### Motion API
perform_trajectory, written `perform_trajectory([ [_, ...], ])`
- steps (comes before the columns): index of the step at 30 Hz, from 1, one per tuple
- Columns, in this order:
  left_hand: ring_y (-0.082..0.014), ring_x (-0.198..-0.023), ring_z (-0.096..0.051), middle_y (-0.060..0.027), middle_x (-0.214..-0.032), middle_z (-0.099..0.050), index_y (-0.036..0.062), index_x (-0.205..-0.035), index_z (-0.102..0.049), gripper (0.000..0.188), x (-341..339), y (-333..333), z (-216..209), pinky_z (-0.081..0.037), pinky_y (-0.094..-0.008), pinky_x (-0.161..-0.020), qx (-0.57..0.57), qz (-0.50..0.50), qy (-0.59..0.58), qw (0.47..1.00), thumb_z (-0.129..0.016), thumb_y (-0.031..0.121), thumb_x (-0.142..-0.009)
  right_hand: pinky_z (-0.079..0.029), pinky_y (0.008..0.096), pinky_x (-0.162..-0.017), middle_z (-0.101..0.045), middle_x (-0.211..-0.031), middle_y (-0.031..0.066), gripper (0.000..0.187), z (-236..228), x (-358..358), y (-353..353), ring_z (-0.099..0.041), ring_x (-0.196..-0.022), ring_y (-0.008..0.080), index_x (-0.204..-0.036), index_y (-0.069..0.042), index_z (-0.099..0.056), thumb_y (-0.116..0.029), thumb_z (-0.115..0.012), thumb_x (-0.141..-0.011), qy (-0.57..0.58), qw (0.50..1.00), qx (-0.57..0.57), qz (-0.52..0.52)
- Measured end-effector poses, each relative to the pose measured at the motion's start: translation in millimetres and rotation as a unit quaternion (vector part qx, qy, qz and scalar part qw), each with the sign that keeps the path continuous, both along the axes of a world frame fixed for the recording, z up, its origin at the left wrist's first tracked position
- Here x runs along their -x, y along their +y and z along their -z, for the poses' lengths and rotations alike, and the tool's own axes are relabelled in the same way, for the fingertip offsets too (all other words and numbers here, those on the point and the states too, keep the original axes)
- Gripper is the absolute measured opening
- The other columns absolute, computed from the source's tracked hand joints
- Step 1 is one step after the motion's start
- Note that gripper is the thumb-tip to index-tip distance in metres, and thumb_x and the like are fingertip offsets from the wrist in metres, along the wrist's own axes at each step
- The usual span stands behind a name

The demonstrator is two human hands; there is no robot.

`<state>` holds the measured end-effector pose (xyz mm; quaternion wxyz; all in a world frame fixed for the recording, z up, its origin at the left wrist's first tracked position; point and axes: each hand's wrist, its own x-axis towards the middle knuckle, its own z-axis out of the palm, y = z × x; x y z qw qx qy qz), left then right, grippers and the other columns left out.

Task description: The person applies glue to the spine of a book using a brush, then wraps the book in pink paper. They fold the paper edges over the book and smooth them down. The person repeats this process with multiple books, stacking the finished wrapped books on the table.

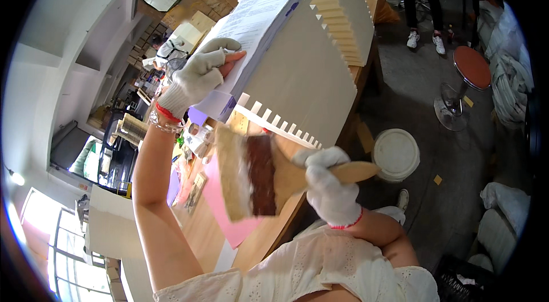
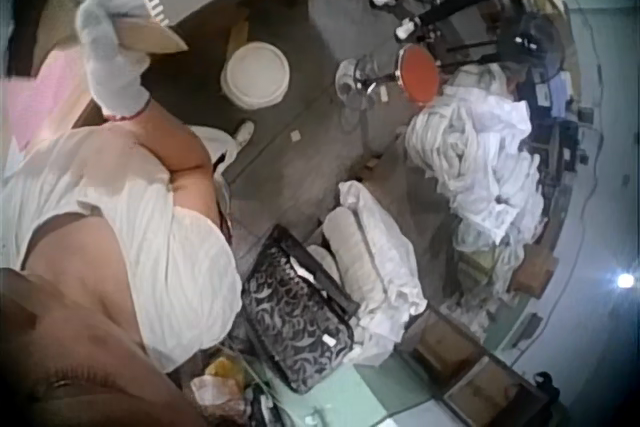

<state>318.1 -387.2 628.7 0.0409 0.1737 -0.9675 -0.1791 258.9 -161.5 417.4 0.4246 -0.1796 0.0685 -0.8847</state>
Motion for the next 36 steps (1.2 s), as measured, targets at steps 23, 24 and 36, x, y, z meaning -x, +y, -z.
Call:
perform_trajectory([
  [23, -0.0215, -0.091, -0.055, -0.0186, -0.12, -0.054, -0.0037, -0.103, -0.068, 0.036, 11, 8, 2, -0.043, -0.0298, -0.082, 0.104, 0.048, 0.069, 0.991, -0.053, -0.016, -0.072, -0.051, 0.0293, -0.083, -0.065, -0.102, 0.0117, 0.007, -21, 257, -130, -0.06, -0.095, 0.0151, -0.093, -0.006, -0.059, -0.007, -0.06, -0.087, 0.143, 0.987, -0.002, 0.076],
  [24, -0.0228, -0.09, -0.056, -0.02, -0.118, -0.055, -0.0032, -0.099, -0.068, 0.034, 13, 7, 0, -0.044, -0.0304, -0.078, 0.12, 0.049, 0.051, 0.99, -0.055, -0.017, -0.071, -0.055, 0.0309, -0.073, -0.065, -0.101, 0.0101, 0.008, -22, 270, -132, -0.061, -0.093, 0.0157, -0.093, -0.007, -0.06, -0.011, -0.062, -0.086, 0.155, 0.985, -0.001, 0.077],
  [36, -0.0286, -0.096, -0.057, -0.0217, -0.113, -0.057, 0.0011, -0.097, -0.067, 0.044, 29, 11, -9, -0.045, -0.0349, -0.082, 0.106, 0.061, 0.056, 0.991, -0.055, -0.02, -0.061, -0.046, 0.0281, -0.088, -0.066, -0.096, 0.0078, 0.011, -50, 337, -148, -0.059, -0.096, 0.0145, -0.089, -0.006, -0.063, -0.016, -0.064, -0.084, 0.216, 0.975, -0.031, 0.031],
])
